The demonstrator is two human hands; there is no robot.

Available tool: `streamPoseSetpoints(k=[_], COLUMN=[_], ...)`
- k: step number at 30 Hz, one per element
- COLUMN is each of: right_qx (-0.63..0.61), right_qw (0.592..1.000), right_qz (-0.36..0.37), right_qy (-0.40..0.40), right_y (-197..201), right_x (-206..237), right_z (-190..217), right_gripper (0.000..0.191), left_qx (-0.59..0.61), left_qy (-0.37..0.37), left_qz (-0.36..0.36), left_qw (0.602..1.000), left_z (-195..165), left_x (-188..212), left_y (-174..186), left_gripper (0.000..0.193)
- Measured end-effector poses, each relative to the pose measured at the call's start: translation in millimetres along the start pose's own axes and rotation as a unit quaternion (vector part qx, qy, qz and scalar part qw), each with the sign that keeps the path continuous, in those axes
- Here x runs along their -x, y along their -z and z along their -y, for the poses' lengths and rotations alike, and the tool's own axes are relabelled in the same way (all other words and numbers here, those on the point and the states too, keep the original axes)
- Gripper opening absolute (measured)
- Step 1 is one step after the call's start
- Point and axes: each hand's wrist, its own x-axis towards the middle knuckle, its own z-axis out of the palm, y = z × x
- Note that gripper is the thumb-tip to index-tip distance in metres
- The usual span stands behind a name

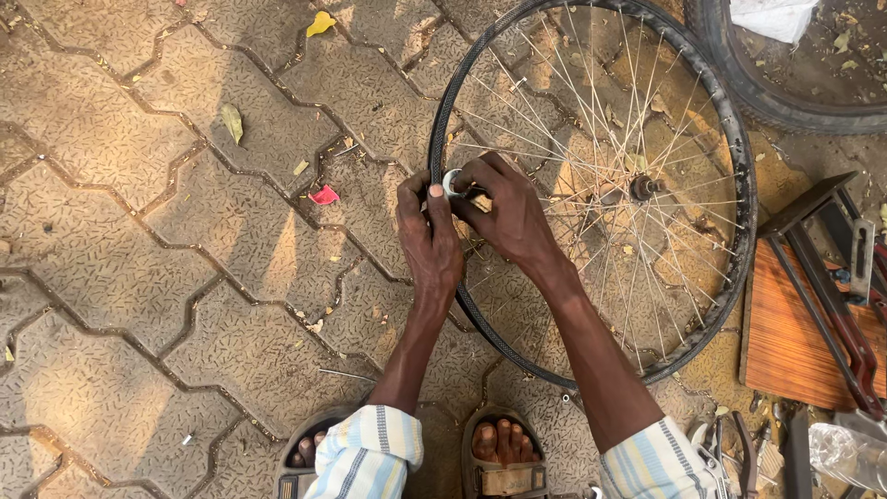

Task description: The person works on a bicycle wheel lying on the paved ground, holding a small spoke wrench and turning spoke nipples at the rim to adjust spoke tension. They steady the rim with one hand while rotating the wrench with the other, working around the rim section by section.

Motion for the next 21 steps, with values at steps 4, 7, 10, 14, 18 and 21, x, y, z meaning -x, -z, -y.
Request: streamPoseSetpoints(k=[4, 7, 10, 14, 18, 21], right_qx=[0.087, 0.113, 0.165, 0.16, -0.036, 0.221], right_qw=[0.993, 0.984, 0.981, 0.986, 0.998, 0.954], right_qz=[-0.049, -0.112, -0.088, 0.036, 0.049, 0.122], right_qy=[0.062, 0.081, 0.04, 0.041, 0.035, -0.161], right_y=[-1, 6, 18, 24, 17, 12], right_x=[5, 5, 0, -15, -31, -39], right_z=[1, -2, -9, -10, 2, 12], right_gripper=[0.037, 0.047, 0.042, 0.036, 0.041, 0.025], left_qx=[0.034, 0.028, 0.005, 0.016, -0.005, -0.013], left_qy=[-0.006, 0.01, 0.108, -0.028, 0.089, 0.066], left_qz=[0.036, 0.06, 0.069, 0.02, 0.029, 0.018], left_qw=[0.999, 0.998, 0.992, 0.999, 0.996, 0.998], left_z=[-2, -3, -3, -3, -5, -5], left_x=[-16, -23, -20, -13, -8, -9], left_y=[3, 2, 1, 1, -1, -1], left_gripper=[0.044, 0.046, 0.048, 0.039, 0.037, 0.035])
